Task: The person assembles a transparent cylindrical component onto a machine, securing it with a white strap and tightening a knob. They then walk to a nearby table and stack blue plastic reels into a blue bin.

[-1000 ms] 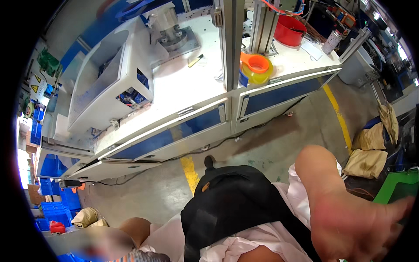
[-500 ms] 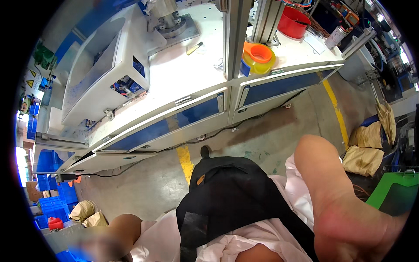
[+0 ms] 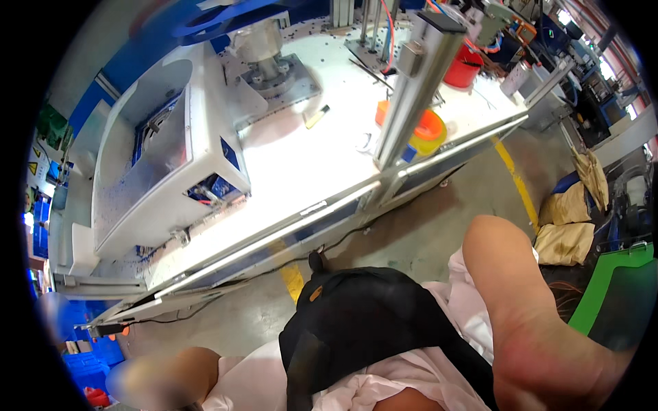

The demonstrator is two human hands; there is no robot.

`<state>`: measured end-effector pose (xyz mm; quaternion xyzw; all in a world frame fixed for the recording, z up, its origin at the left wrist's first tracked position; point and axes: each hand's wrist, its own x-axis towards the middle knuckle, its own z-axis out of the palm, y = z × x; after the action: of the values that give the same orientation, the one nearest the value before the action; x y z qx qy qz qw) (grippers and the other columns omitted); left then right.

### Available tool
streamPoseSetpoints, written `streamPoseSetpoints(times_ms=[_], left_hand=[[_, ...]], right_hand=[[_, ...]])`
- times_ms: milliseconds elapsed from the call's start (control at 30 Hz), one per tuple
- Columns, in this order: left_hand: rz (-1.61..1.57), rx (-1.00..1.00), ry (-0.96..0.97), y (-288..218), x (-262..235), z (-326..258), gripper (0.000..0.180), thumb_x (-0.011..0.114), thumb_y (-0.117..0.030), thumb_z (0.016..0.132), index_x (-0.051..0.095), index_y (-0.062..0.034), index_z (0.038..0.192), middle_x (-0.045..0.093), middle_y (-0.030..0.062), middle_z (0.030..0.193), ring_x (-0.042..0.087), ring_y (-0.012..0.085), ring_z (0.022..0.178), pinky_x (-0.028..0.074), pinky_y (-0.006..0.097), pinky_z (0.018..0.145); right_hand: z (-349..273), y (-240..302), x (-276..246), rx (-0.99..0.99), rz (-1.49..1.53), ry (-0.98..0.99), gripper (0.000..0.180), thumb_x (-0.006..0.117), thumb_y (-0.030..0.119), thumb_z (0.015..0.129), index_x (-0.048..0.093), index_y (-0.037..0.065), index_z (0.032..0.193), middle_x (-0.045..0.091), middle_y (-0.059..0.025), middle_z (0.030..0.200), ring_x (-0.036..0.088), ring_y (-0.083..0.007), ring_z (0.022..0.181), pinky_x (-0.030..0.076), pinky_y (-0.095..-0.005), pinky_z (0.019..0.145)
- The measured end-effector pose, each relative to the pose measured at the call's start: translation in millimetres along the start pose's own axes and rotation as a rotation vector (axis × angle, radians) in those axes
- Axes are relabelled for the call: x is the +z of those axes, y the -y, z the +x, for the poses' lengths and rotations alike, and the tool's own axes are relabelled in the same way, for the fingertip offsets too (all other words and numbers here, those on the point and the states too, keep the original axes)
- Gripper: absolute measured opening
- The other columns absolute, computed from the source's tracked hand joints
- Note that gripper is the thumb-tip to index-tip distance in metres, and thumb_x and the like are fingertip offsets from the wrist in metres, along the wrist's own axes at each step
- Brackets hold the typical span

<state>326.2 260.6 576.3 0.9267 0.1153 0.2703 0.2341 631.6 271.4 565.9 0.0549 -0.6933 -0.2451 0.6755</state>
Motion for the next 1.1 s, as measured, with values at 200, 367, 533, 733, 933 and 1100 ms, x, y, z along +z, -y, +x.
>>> streamPoseSetpoints(times_ms=[200,367,533,733,933,1100], left_hand=[[0.064,0.031,-0.056,62,-55,-32,0.014,0.068,-0.010,0.055,0.068,-0.0070,0.068,0.064,0.0087,0.071,0.062,0.0282,0.065,0.050,0.034,0.061],[0.223,-0.042,-0.138,108,-100,-47,0.014,0.069,-0.009,0.054,0.068,-0.0065,0.068,0.064,0.0090,0.071,0.062,0.0290,0.065,0.050,0.035,0.061],[0.480,-0.317,-0.302,132,-124,-55,0.014,0.069,-0.008,0.054,0.068,-0.0060,0.068,0.064,0.0093,0.071,0.061,0.0298,0.065,0.051,0.035,0.062],[0.095,-0.304,-0.403,221,-132,-15,0.081,0.051,0.004,0.068,0.035,-0.0054,0.146,0.064,0.0102,0.073,0.061,0.0166,0.063,0.049,0.027,0.062],[-0.116,-0.524,-0.646,234,-129,15,0.075,0.052,0.007,0.077,0.037,-0.0153,0.147,0.060,0.0021,0.080,0.052,0.0074,0.071,0.044,0.021,0.068],[-0.288,-0.587,-0.876,256,-133,22,0.049,0.051,0.002,0.092,0.047,-0.0092,0.139,0.060,0.0021,0.088,0.050,0.0075,0.070,0.045,0.022,0.067]], right_hand=[[-30,-41,80,0.049,0.032,-0.039,0.103,0.043,0.079,0.077,0.026,0.005,0.146,0.028,-0.0201,0.149,0.033,-0.0378,0.135,0.027,-0.0515,0.108],[-81,-79,138,0.316,0.220,-0.065,0.108,0.042,0.082,0.076,0.025,0.003,0.147,0.029,-0.0225,0.148,0.034,-0.0393,0.134,0.027,-0.0515,0.108],[-129,-85,227,0.905,1.065,0.411,0.117,0.042,0.087,0.072,0.017,0.003,0.150,0.026,-0.0216,0.151,0.031,-0.0357,0.137,0.026,-0.0481,0.109],[-159,-94,236,1.558,1.517,0.179,0.090,0.071,0.044,0.082,0.022,0.008,0.148,0.038,-0.0143,0.143,0.053,-0.0232,0.117,0.043,-0.0373,0.098],[-174,-105,220,1.857,1.178,0.241,0.043,0.067,0.005,0.086,0.052,0.005,0.126,0.066,-0.0078,0.102,0.061,-0.0115,0.092,0.049,-0.0262,0.081],[-207,-116,193,1.994,0.955,0.248,0.018,0.066,0.008,0.087,0.062,0.002,0.104,0.067,-0.0055,0.087,0.062,-0.0098,0.078,0.050,-0.0239,0.070]])
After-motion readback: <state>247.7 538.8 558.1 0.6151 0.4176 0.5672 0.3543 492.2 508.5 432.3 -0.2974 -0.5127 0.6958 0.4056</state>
